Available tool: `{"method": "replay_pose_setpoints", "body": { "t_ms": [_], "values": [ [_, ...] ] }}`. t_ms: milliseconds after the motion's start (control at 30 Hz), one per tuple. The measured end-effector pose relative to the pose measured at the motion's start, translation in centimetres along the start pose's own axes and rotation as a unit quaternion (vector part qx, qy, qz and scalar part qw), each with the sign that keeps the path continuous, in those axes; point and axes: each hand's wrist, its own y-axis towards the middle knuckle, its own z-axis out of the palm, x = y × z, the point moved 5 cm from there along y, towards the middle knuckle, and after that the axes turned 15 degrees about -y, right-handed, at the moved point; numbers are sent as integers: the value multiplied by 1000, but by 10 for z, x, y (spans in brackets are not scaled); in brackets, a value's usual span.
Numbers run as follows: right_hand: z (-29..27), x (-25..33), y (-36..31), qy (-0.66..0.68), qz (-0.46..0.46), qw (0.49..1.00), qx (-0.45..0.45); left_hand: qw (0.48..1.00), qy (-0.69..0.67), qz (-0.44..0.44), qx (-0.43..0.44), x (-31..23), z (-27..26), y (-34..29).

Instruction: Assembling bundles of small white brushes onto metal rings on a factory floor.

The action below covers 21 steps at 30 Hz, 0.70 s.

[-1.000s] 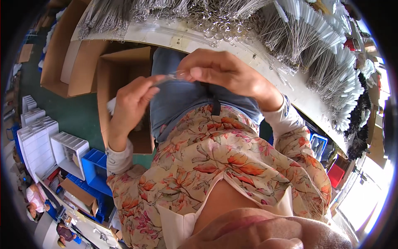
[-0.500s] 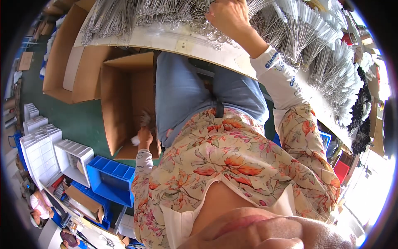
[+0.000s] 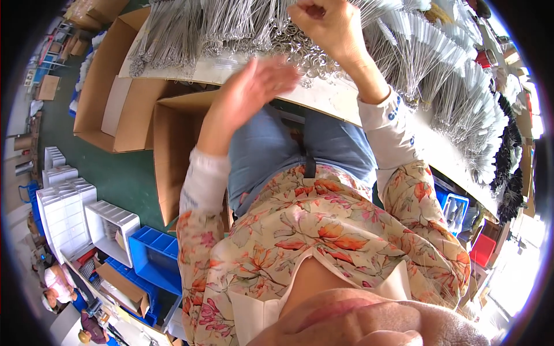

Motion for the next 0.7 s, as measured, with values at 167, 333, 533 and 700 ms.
{"method": "replay_pose_setpoints", "body": {
  "t_ms": [167,333,533,700],
  "values": [
    [10,9,-14,-81,-44,996,2,998,45,36,34,-69,-11,135],
    [-1,5,-36,89,63,994,15,995,-31,44,80,-83,38,85],
    [12,15,-56,457,168,867,102,998,41,18,34,-31,58,-6],
    [42,37,-75,520,178,809,206,978,181,86,-66,-7,46,-49]
  ]
}}
